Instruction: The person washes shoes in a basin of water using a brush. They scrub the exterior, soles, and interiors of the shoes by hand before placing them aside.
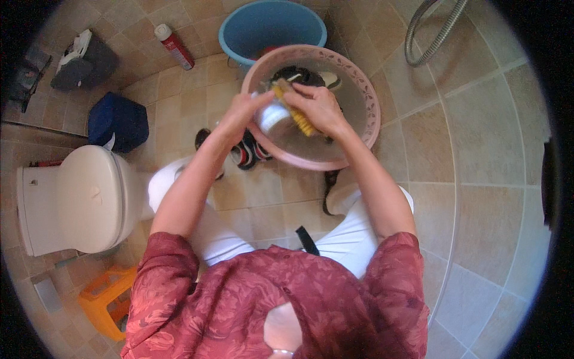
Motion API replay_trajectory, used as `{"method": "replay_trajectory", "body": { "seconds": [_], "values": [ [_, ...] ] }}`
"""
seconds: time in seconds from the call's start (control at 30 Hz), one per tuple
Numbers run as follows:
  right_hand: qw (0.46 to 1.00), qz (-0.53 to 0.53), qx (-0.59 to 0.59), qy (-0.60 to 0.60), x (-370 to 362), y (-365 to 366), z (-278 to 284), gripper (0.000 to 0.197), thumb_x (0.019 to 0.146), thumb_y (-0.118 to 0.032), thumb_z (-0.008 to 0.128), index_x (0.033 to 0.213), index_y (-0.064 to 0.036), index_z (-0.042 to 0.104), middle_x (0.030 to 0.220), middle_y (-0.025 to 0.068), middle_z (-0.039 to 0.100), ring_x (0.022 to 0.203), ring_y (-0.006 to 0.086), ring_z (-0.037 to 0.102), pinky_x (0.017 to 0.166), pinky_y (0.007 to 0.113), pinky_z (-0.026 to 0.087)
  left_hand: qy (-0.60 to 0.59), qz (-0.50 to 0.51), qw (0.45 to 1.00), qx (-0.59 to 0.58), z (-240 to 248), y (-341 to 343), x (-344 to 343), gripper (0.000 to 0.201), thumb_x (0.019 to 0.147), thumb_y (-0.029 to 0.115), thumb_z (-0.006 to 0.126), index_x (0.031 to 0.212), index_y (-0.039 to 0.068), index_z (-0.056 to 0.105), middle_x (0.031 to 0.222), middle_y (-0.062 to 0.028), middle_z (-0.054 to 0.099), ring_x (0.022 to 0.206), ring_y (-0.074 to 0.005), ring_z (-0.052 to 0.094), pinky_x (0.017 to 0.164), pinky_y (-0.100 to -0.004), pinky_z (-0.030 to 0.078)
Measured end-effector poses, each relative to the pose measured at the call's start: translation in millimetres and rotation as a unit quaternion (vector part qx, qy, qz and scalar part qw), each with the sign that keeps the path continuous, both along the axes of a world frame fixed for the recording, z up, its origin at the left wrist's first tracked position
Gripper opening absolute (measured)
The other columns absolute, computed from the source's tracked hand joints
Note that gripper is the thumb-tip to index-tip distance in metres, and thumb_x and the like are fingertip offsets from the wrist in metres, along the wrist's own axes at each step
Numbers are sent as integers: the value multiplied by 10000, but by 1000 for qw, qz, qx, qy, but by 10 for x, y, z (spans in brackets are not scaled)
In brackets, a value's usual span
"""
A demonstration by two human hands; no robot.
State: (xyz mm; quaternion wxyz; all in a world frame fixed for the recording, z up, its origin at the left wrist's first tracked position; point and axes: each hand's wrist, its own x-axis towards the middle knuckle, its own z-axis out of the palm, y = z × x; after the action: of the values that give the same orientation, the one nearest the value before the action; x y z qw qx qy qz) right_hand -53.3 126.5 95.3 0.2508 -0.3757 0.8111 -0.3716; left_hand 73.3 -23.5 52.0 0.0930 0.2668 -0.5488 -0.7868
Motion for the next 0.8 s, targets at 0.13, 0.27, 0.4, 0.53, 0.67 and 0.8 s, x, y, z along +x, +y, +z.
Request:
{"method": "replay_trajectory", "body": {
  "seconds": [0.13,0.27,0.4,0.53,0.67,0.8],
  "values": [
    [996,14,-73,42,160,94,2,703,735,-550,552,1159,10,556,1042,263,585,984,372,589,856,382,450,-35,-47,994,-92,163,68,86,334,851,319,599,892,-10,633,805,-70,639,722,-138,583,665,-275,462],
    [994,10,72,77,-15,130,-143,679,726,-538,554,1157,-14,569,1049,260,584,983,380,585,857,381,451,-56,1,992,-115,93,36,57,358,884,326,546,930,-22,622,844,-75,631,730,-142,566,666,-290,449],
    [999,-5,-32,41,111,68,4,665,728,-540,553,1150,-26,576,1051,250,586,976,377,588,848,371,455,-42,77,996,8,-9,-137,71,367,901,311,531,989,-40,595,900,-102,624,809,-191,567,776,-332,430],
    [998,14,-42,51,160,106,-62,614,748,-517,560,1101,-16,601,1032,250,591,943,378,596,824,375,467,-20,83,995,41,1,-99,53,351,897,271,543,997,-62,592,923,-123,624,816,-210,585,757,-341,453],
    [991,16,132,22,-127,120,-351,576,768,-504,535,992,18,633,964,255,614,899,385,606,792,397,479,-28,79,996,12,68,-61,26,354,875,296,568,947,-50,592,828,-78,620,714,-159,573,636,-293,450],
    [973,-15,165,161,-86,53,-578,563,802,-421,498,1138,29,537,945,251,620,872,352,625,759,407,490,-48,5,998,-31,196,-105,75,406,819,335,638,939,-53,625,825,-86,641,703,-159,588,658,-292,462]
  ]
}}
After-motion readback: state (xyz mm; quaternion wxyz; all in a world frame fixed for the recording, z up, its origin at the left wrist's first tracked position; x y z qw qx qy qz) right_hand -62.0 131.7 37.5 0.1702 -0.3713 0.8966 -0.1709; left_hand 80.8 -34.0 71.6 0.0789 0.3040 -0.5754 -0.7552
